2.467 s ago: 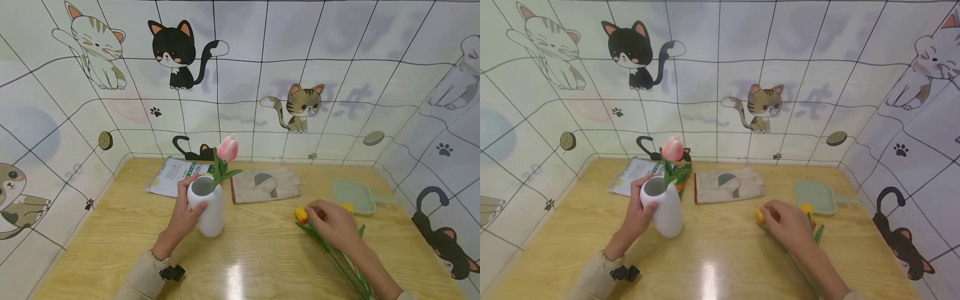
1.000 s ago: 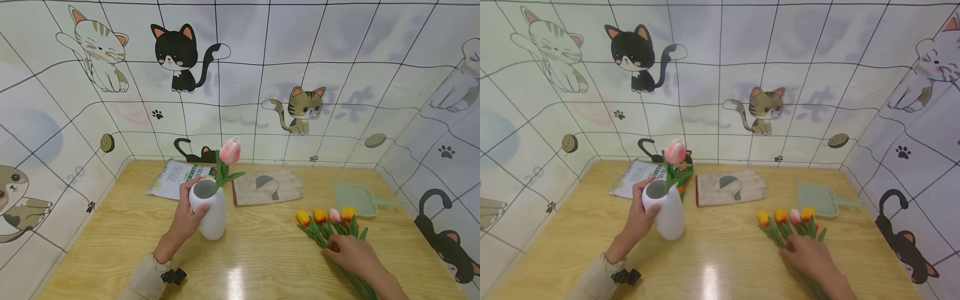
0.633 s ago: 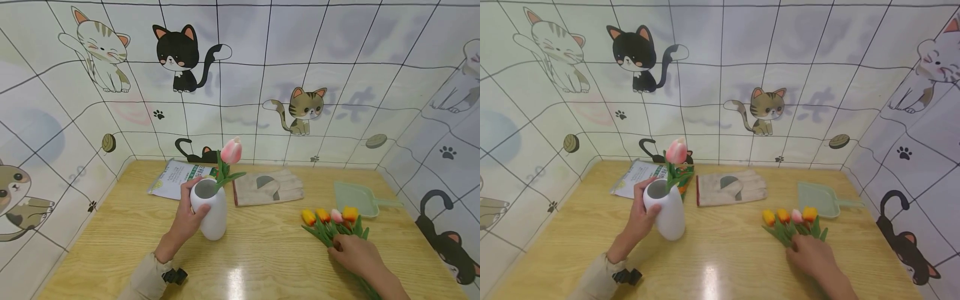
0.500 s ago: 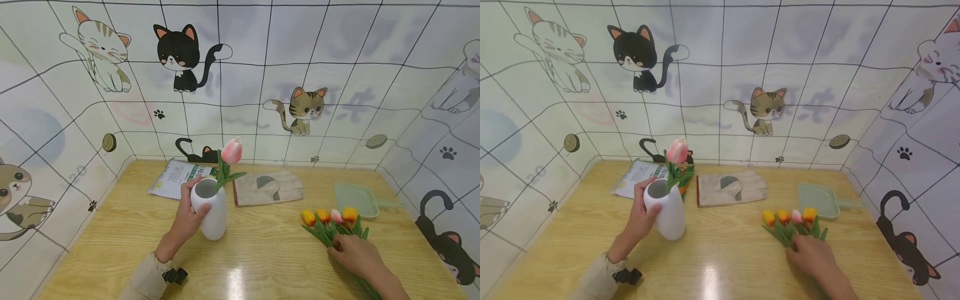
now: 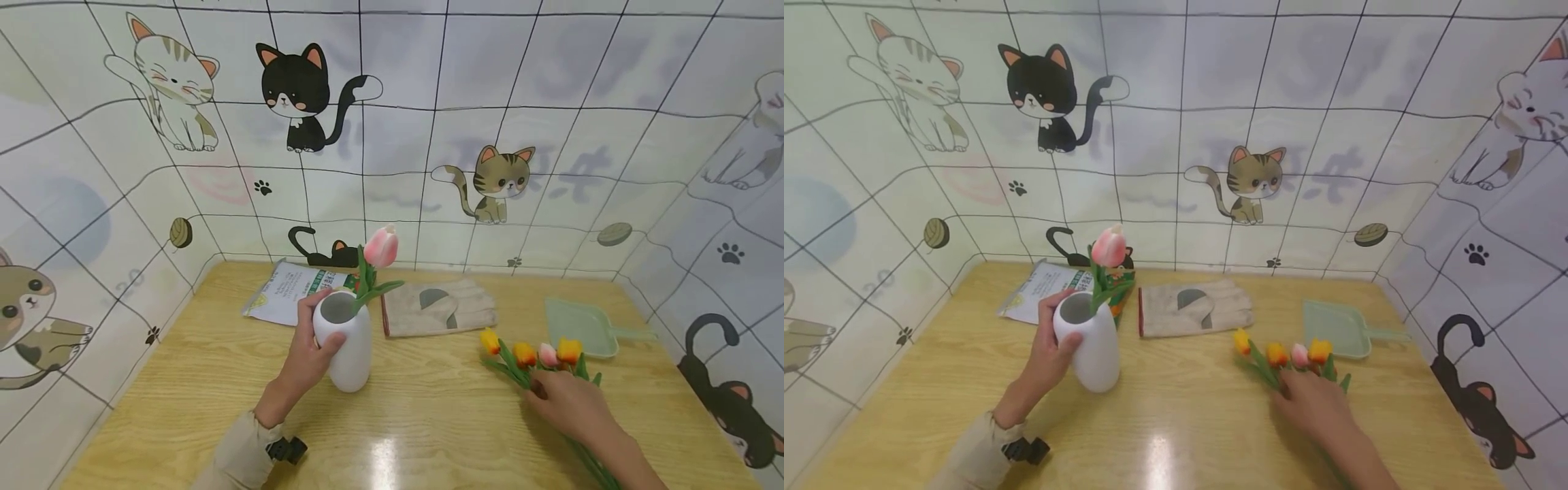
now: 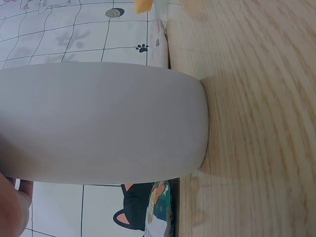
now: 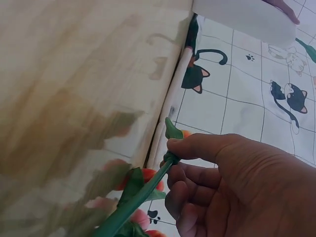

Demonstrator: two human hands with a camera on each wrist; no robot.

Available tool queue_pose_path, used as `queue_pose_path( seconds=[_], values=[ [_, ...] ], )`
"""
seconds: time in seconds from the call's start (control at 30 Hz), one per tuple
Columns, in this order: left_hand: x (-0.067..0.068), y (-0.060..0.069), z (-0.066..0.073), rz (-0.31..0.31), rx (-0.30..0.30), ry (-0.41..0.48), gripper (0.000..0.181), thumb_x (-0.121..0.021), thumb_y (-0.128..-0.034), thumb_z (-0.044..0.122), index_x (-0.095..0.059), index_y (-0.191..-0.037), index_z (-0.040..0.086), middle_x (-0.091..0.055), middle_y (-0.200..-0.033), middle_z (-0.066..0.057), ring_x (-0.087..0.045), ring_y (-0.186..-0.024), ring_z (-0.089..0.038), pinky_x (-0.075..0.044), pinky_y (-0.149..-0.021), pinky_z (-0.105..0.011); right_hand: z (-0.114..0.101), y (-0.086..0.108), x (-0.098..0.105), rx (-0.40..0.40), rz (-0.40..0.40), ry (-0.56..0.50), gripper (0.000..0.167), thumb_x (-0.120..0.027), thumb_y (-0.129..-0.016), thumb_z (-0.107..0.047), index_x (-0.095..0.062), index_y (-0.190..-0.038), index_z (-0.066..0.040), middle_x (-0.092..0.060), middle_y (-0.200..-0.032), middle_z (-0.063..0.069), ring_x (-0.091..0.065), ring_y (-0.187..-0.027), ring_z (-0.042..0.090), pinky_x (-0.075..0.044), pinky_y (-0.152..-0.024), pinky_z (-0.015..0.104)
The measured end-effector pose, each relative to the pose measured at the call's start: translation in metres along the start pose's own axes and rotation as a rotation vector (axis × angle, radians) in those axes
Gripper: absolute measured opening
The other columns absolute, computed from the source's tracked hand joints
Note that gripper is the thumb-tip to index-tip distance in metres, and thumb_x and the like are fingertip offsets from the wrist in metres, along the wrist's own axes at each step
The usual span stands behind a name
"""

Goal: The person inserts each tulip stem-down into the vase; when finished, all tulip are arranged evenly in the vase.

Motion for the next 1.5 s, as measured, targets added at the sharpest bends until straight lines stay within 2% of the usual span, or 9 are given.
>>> queue_pose_path(
  seconds=[0.1, 0.3, 0.67, 0.8, 1.03, 1.3, 1.5],
  values=[
    [0.000, 0.001, 0.001, 0.001, 0.000, -0.009, 0.067, -0.066, -0.0948, 0.016, -0.025, -0.146, 0.006, -0.046, -0.139, -0.014, -0.053, -0.118, -0.007, -0.044, -0.098, -0.020, -0.008, -0.006, 0.001, 0.022, 0.018, -0.003, 0.014, -0.071, -0.090, -0.033, -0.065, -0.084, -0.021, -0.054, -0.065, -0.013, -0.042, -0.054, 0.008, -0.032, -0.047, 0.028],
    [0.000, 0.001, 0.001, 0.004, 0.013, -0.012, 0.068, -0.066, -0.0948, 0.017, -0.024, -0.147, 0.005, -0.045, -0.141, -0.014, -0.052, -0.119, -0.007, -0.044, -0.098, -0.019, -0.028, -0.017, 0.011, 0.086, 0.098, 0.011, 0.014, -0.071, -0.091, -0.030, -0.064, -0.082, -0.023, -0.045, -0.057, -0.012, -0.033, -0.045, 0.006, -0.024, -0.044, 0.023],
    [-0.001, -0.001, 0.000, 0.000, 0.024, -0.018, 0.069, -0.066, -0.0948, 0.018, -0.024, -0.148, 0.007, -0.044, -0.143, -0.013, -0.052, -0.120, -0.007, -0.044, -0.098, -0.020, -0.077, -0.035, 0.032, 0.215, 0.215, -0.014, 0.017, -0.073, -0.090, -0.028, -0.061, -0.078, -0.024, -0.038, -0.055, -0.011, -0.027, -0.046, 0.004, -0.016, -0.046, 0.021],
    [0.000, -0.002, -0.001, 0.008, 0.030, -0.021, 0.069, -0.066, -0.0938, 0.014, -0.024, -0.148, 0.007, -0.044, -0.142, -0.010, -0.051, -0.121, -0.008, -0.044, -0.098, -0.020, -0.096, -0.043, 0.035, 0.256, 0.228, -0.073, 0.018, -0.072, -0.091, -0.028, -0.059, -0.079, -0.025, -0.039, -0.056, -0.011, -0.027, -0.048, 0.004, -0.017, -0.046, 0.022],
    [-0.001, 0.000, -0.001, 0.011, 0.033, -0.033, 0.068, -0.066, -0.0931, 0.013, -0.024, -0.147, 0.007, -0.045, -0.142, -0.010, -0.051, -0.120, -0.008, -0.044, -0.099, -0.021, -0.125, -0.057, 0.040, 0.285, 0.250, -0.172, 0.015, -0.069, -0.093, -0.031, -0.062, -0.083, -0.023, -0.049, -0.063, -0.013, -0.040, -0.052, 0.003, -0.031, -0.047, 0.023],
    [-0.003, -0.001, 0.002, 0.026, -0.027, -0.010, 0.067, -0.067, -0.0945, 0.018, -0.026, -0.146, 0.003, -0.044, -0.141, -0.015, -0.051, -0.121, -0.007, -0.043, -0.098, -0.019, -0.151, -0.066, 0.059, 0.287, 0.298, -0.314, 0.014, -0.066, -0.095, -0.031, -0.066, -0.087, -0.020, -0.053, -0.065, -0.011, -0.045, -0.057, 0.007, -0.037, -0.055, 0.026],
    [0.000, 0.001, 0.001, 0.035, -0.033, -0.022, 0.068, -0.067, -0.0942, 0.020, -0.027, -0.147, 0.005, -0.044, -0.141, -0.012, -0.052, -0.120, -0.006, -0.044, -0.097, -0.019, -0.167, -0.069, 0.078, 0.303, 0.364, -0.465, 0.012, -0.065, -0.096, -0.031, -0.070, -0.097, -0.020, -0.057, -0.066, -0.009, -0.050, -0.060, 0.009, -0.041, -0.057, 0.028]
  ],
)
Point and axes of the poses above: each hand's wrist, its own y-axis away from the middle knuckle, its own x-axis out of the back of the hand, z = x × y, the point moved 7 cm from there along -y, towards the middle knuckle
